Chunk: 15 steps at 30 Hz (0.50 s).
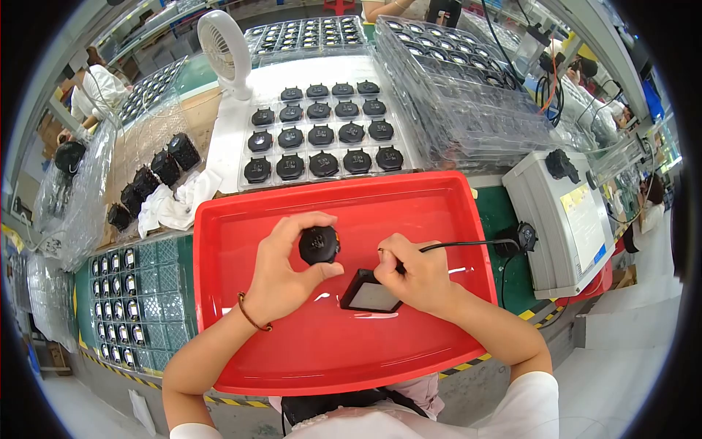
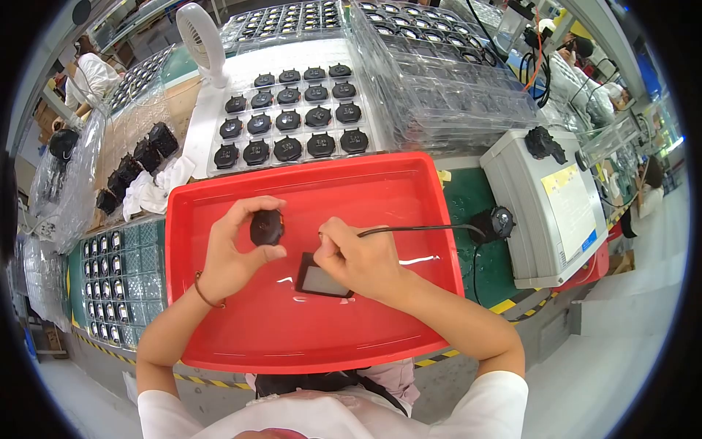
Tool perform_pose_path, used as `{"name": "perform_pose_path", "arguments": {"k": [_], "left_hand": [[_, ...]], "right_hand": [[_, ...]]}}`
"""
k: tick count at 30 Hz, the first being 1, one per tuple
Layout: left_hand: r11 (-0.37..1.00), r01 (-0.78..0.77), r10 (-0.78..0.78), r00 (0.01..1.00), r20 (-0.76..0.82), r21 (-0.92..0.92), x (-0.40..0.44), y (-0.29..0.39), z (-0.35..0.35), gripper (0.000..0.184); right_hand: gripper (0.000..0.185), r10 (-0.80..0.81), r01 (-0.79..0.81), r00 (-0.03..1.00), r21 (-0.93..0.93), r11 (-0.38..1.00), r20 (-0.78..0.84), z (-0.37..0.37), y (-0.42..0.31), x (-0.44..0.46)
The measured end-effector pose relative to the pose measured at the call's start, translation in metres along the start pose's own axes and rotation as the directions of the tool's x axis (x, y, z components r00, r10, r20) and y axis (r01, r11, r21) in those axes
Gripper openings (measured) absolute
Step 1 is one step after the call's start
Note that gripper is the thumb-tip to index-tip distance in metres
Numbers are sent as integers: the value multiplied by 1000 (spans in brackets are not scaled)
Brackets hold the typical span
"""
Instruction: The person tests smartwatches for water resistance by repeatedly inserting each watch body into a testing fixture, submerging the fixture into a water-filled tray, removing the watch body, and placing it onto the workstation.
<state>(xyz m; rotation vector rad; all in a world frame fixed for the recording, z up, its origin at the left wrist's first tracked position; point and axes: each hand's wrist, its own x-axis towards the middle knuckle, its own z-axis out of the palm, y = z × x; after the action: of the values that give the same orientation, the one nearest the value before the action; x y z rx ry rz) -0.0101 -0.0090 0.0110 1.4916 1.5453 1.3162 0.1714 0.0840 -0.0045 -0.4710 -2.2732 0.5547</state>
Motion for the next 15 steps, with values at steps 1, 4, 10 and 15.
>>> {"name": "perform_pose_path", "arguments": {"k": [1, 4, 10, 15], "left_hand": [[1000, -1, 1, 1000, 0, 1, 1, -1, -1, 50], [985, -32, 36, 999, 20, -169, 4, -2, -1, 49], [947, -65, 108, 987, 120, -315, 4, -2, 2, 54], [889, -99, 204, 960, 194, -447, 4, -1, 2, 54]], "right_hand": [[10, 10, -10, 1000, -1, 1000, -5, -2, 0, 1], [9, 13, -13, 1000, 21, 1000, -5, -1, 3, 0], [6, 19, -21, 999, 71, 997, 30, 1, 4, -3], [5, 81, -92, 994, 158, 983, 72, -1, -4, 1]]}}
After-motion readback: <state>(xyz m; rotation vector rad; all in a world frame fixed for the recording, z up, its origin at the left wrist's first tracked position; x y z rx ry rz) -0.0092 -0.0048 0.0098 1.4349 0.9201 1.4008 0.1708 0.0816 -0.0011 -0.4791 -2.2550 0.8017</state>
